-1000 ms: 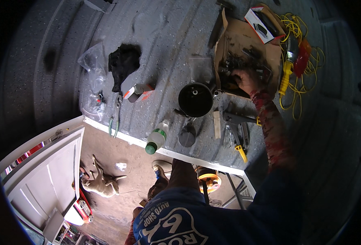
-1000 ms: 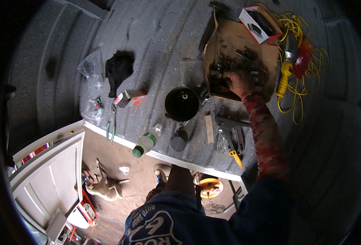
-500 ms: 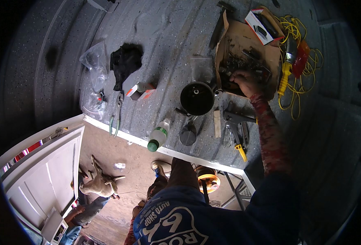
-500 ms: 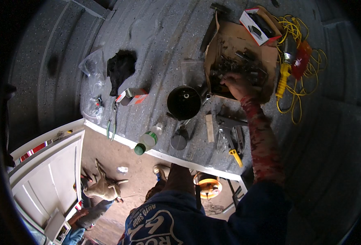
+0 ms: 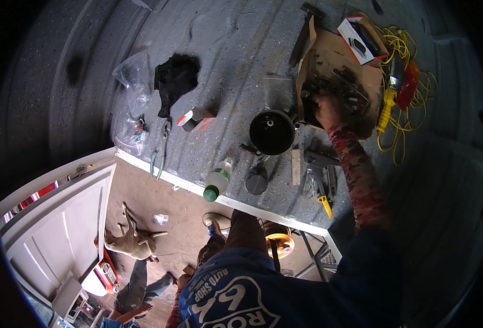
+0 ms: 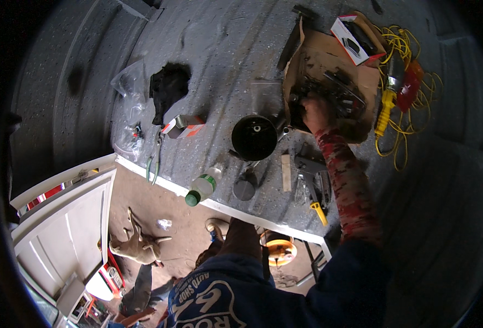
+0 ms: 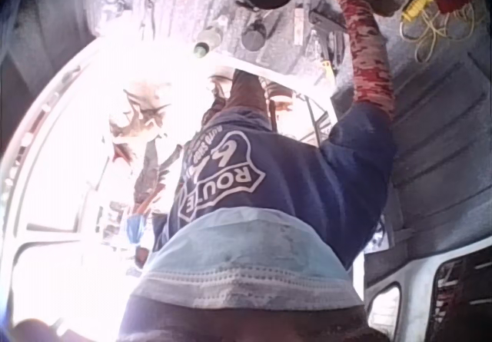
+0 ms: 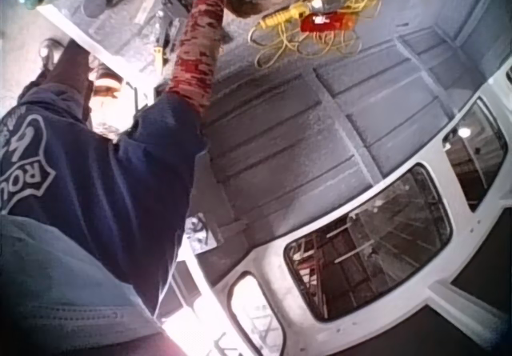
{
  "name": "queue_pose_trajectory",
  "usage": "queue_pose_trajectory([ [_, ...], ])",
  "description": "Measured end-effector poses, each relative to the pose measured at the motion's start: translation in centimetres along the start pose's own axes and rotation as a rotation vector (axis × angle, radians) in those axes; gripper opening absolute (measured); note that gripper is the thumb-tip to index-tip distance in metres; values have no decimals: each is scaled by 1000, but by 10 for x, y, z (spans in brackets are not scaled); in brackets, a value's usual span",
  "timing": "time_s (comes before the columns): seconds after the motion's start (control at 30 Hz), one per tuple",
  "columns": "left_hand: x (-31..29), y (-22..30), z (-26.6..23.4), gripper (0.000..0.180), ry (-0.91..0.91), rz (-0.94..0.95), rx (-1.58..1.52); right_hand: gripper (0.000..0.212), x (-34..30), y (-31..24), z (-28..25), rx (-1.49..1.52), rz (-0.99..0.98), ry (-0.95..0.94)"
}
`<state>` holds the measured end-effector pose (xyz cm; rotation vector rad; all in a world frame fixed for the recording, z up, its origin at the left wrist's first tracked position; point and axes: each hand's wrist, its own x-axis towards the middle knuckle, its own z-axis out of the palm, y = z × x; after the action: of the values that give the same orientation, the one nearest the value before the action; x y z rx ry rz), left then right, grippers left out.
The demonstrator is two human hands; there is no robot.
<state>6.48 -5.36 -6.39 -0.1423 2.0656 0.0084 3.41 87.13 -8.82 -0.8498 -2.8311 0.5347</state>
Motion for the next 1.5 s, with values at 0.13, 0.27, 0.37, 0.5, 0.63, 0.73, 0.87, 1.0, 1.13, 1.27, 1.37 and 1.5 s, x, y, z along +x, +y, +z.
queue_pose_trajectory([
  [0.13, 6, 1, 0, 41, 1, 12, -1, 31, 6, -4, -7, -106, -51, -90],
  [0.27, 13, 6, 3, 41, 11, 38, -3, 33, 5, 8, -7, -21, -33, -91],
  [0.37, 18, 6, 4, 41, 28, 69, -2, 32, -1, 29, 3, 288, 160, -161],
  [0.5, 20, 6, 6, 38, 11, 79, -35, 30, -12, 41, 3, 584, 352, 57],
  [0.63, 14, 33, -1, 33, 144, 65, -89, 32, -40, 0, -45, 1624, 698, 271],
  [0.73, 5, 88, -17, 31, 401, 82, -104, 29, -82, -71, -83, 2096, 513, 213],
  [0.87, -15, 190, -76, 30, 458, 257, -458, 27, -121, -187, -93, 2453, 268, -148],
  [1.0, -70, 288, -151, 20, 387, 686, -732, 21, -159, -293, -89, 2662, 240, -528],
  [1.13, -150, 330, -217, 17, 507, 1036, -625, 18, -188, -377, -88, 2642, 321, -845],
  [1.27, -205, 308, -247, 20, 621, 1211, -668, 23, -218, -445, -86, 2627, 455, -910],
  [1.37, -220, 263, -251, 21, 714, 1310, -678, 24, -240, -489, -84, 2555, 524, -906],
  [1.5, -224, 194, -246, 29, 957, 1295, -497, 25, -272, -553, -72, 2578, 426, -1057],
])
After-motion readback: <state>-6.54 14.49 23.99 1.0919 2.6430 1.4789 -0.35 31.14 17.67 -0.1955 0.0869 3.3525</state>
